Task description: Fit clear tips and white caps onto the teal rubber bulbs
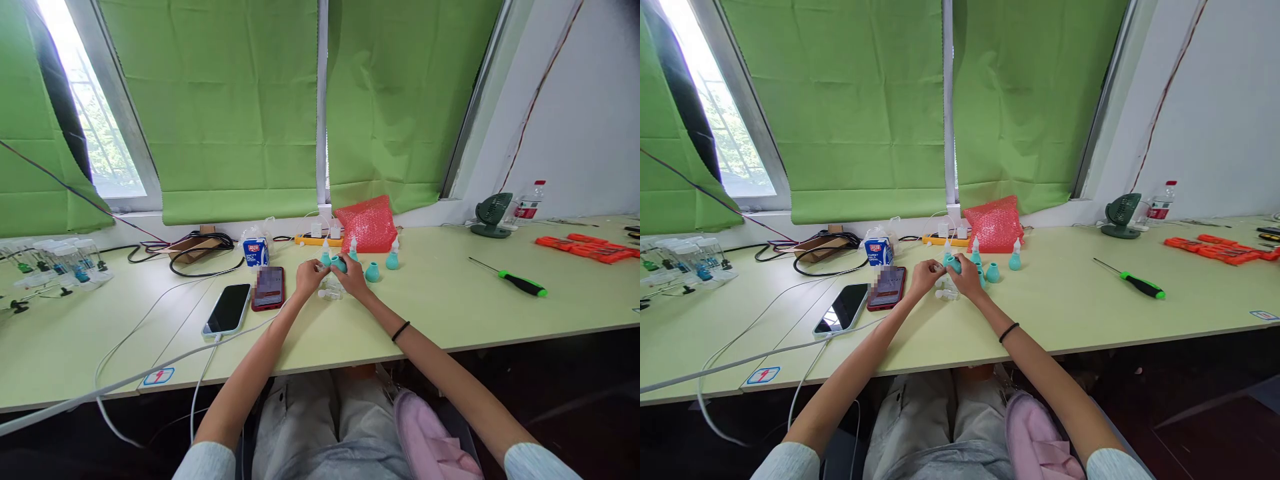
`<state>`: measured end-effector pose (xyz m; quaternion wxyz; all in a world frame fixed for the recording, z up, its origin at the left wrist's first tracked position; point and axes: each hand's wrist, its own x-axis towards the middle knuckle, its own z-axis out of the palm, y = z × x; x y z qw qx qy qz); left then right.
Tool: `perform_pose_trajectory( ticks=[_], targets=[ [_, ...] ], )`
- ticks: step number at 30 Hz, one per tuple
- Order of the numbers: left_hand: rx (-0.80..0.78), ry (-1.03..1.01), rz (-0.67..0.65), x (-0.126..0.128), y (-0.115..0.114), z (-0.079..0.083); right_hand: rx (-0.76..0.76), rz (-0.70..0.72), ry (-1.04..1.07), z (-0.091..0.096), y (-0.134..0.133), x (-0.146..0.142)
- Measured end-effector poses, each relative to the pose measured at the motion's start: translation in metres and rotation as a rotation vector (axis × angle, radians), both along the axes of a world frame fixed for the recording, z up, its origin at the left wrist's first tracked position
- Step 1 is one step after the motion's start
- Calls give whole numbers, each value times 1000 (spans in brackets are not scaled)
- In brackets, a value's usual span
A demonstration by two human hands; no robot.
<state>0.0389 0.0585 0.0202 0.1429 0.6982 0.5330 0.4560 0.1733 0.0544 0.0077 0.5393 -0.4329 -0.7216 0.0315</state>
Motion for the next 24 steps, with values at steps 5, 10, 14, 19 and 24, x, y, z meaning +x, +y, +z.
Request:
perform_pose_trajectory(
  ticks=[5, 10, 14, 19, 24],
  targets=[
    [10, 194, -20, -1, 2, -5, 1, -34, -72, -9, 11, -1],
    [12, 333, -66, 0, 1, -8, -8, -49, -97, -12, 16, 1],
    [17, 395, -85, -1, 2, -11, -35, -64, -113, -15, 18, 1],
    [7, 434, -83, -3, 6, -13, -77, -62, -134, -21, 20, 1],
    [8, 457, -78, -3, 7, -14, -87, -34, -170, -22, 21, 3]
  ],
)
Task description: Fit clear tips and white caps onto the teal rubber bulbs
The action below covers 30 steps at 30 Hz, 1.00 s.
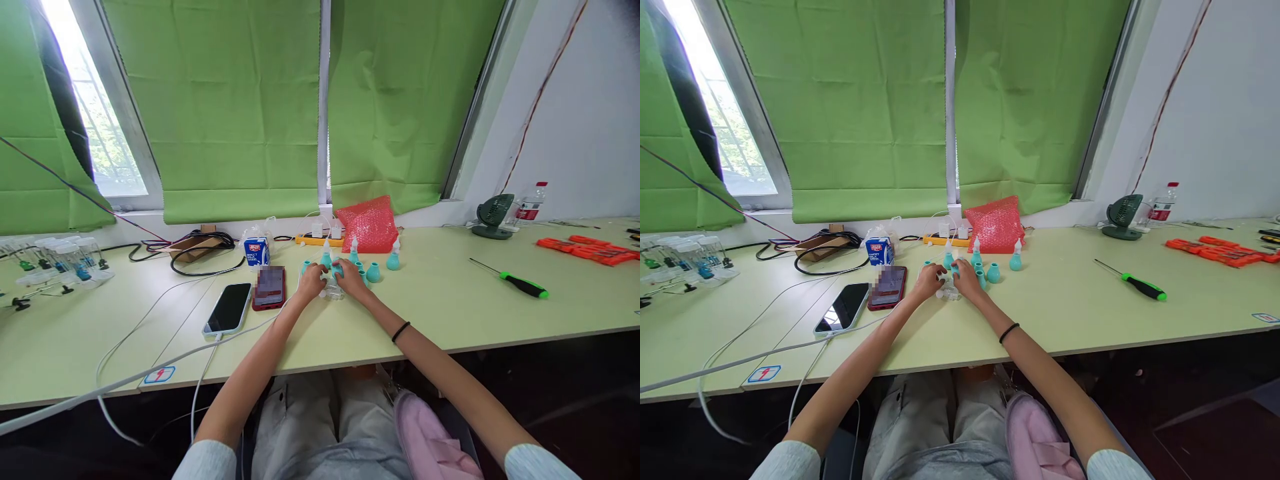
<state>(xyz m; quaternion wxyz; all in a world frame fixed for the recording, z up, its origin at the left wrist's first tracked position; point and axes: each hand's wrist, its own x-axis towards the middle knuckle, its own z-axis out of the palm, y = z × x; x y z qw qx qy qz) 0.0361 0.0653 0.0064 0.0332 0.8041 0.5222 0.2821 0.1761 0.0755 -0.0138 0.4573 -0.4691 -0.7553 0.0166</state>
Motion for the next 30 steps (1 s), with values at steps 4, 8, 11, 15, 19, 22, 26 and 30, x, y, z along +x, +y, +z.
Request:
perform_pose_trajectory(
  ticks=[4, 8, 11, 15, 19, 22, 26, 30],
  targets=[
    [1, 15, 11, 1, -1, 0, 16, -28, 16, 1, 0, 1],
    [20, 25, 21, 2, -3, 0, 38, -67, 47, 2, -2, 2],
    [40, 33, 31, 3, -3, -1, 43, -71, 41, 2, -2, 1],
    [63, 45, 45, 3, -4, -2, 49, -76, 17, 2, -2, 2],
    [80, 55, 55, 3, -4, -2, 48, -94, 4, 1, -2, 2],
    [87, 64, 60, 3, -4, -2, 49, -111, 0, 1, -2, 3],
    [104, 68, 66, 3, -3, -2, 62, -113, -10, 1, -2, 2],
    [127, 65, 79, 2, -3, -3, 75, -96, -20, 0, -1, 3]
  ],
)
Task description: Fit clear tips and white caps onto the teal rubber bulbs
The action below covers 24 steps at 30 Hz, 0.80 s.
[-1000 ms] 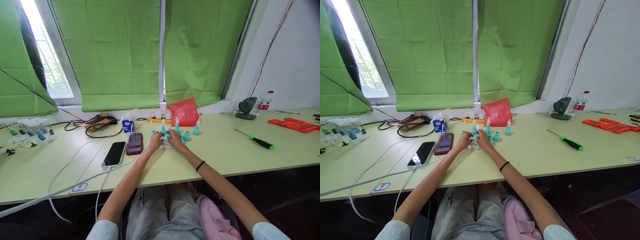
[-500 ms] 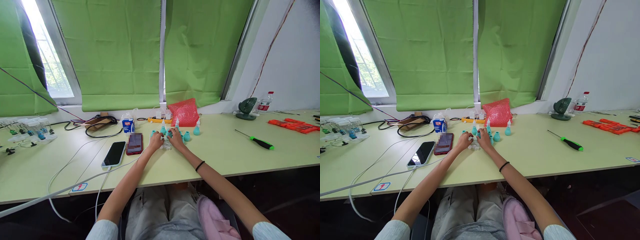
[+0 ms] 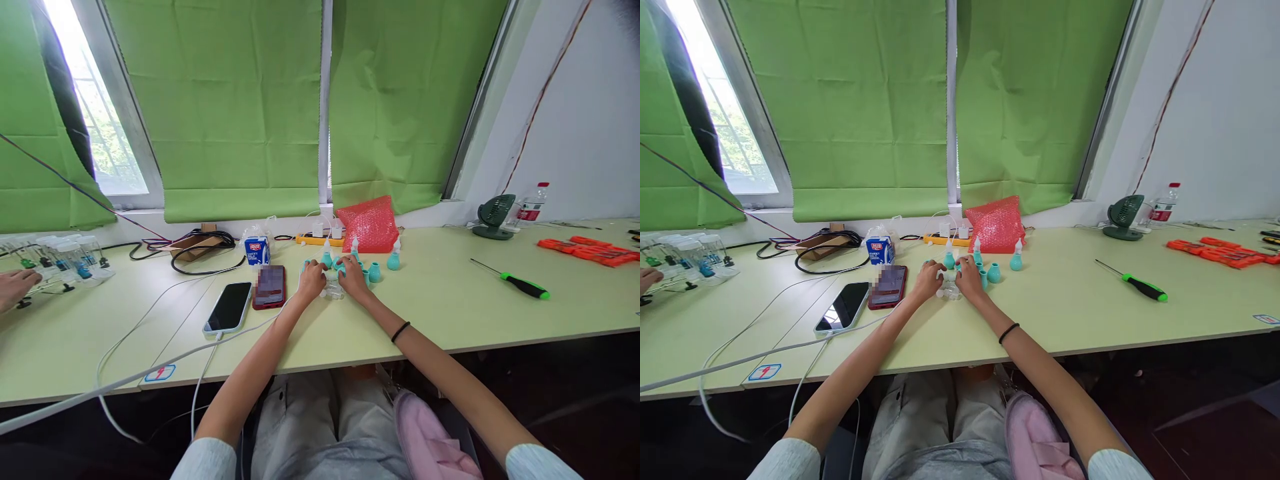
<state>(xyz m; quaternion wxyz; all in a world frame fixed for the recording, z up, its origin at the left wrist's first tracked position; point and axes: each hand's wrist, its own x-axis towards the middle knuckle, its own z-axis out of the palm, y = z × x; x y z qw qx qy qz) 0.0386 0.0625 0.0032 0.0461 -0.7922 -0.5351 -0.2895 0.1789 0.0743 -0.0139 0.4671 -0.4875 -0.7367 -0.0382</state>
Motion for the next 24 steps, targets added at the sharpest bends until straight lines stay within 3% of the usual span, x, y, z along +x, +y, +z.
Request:
perform_pose_trajectory(
  ticks=[12, 24],
  targets=[
    [-41, 23, -28, -2, -1, 2, 40, 27, 19, 7, -5, 0],
    [-45, 2, -13, -1, 1, 1, -21, 26, -39, 0, -1, -2]
  ],
)
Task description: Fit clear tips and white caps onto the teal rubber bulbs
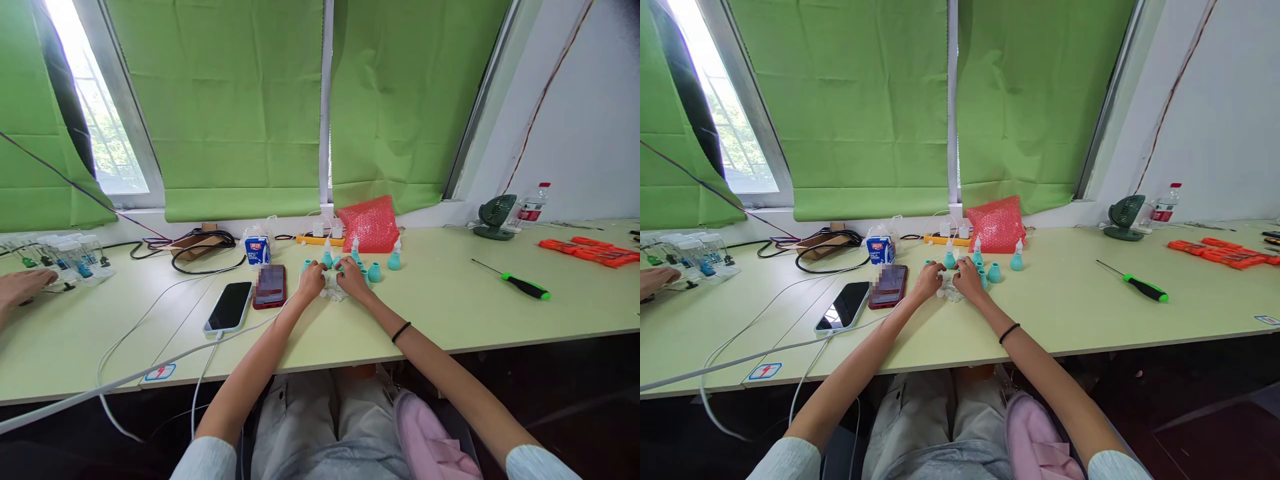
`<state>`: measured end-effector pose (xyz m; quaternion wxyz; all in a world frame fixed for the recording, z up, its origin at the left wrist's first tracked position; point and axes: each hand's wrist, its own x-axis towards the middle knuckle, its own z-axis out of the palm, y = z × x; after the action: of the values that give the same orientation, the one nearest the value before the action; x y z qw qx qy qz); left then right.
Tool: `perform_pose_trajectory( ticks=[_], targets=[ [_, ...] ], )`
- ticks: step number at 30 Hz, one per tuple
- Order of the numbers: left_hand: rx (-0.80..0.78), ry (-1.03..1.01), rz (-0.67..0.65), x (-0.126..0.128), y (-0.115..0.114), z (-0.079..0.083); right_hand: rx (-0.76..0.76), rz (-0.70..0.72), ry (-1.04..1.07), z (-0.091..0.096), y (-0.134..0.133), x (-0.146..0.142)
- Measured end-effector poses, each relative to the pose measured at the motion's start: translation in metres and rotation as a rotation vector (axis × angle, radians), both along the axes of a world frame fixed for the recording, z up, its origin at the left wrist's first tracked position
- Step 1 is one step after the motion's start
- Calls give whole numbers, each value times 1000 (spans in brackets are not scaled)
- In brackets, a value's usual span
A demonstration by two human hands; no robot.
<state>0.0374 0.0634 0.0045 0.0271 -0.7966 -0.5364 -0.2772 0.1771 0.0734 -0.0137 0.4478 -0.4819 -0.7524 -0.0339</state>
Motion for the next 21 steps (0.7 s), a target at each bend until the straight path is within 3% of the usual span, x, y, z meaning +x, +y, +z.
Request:
perform_pose_trajectory(
  ticks=[21],
  targets=[
    [-47, 19, 27, 2, -2, 2, -101, -33, -120, 3, -1, 0]
  ],
)
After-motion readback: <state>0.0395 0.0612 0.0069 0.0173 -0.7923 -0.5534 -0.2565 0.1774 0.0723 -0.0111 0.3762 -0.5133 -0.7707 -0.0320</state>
